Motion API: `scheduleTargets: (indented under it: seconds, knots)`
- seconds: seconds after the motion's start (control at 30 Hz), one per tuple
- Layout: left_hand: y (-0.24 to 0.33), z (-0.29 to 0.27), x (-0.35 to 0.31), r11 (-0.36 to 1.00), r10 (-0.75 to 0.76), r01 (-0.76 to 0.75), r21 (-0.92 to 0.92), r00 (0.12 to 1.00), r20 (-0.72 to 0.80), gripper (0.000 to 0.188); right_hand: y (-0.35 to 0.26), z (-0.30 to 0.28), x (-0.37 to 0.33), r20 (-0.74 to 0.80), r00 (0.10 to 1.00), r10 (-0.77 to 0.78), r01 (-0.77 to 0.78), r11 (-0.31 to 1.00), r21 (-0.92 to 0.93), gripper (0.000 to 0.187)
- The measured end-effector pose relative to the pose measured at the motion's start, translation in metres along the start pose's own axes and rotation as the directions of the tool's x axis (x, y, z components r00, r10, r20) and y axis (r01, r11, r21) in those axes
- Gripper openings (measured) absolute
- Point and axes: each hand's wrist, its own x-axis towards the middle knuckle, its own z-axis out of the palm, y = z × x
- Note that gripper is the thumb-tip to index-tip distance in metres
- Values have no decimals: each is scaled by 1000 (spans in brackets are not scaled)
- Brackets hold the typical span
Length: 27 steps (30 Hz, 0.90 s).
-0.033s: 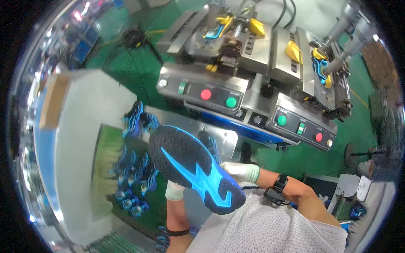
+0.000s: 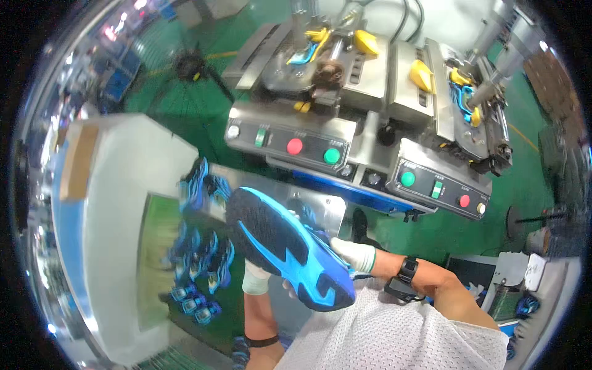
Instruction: Operating a shoe pressing machine and moving sneakers along an assembly line.
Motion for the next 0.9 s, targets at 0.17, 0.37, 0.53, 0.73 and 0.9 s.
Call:
scheduleTargets:
  seconds: [0.17,0.37,0.53,0.73,0.9]
  knots:
    - [98,67,88,986,35,-45,-159,998,-61,42,-81,-48,-57,-75,973,-217,187,937,-296,66]
    - [80,111,151,976,-9,-33,-215,981,-191,48,-155,-61,-138,-182,856,-484,408,849,-336,78]
    - [96,127,185,977,-60,10,-212,971,-230,44,-185,-56,-163,-176,634,-753,698,655,-290,85]
    - [134,115,228,993,109,-115,0,947,-302,45,-194,-106,-158,-253,644,-722,681,692,-240,64]
    - [134,89,283,973,193,-149,179,946,-262,50,-195,-78,-137,-128,568,-813,781,581,-228,68]
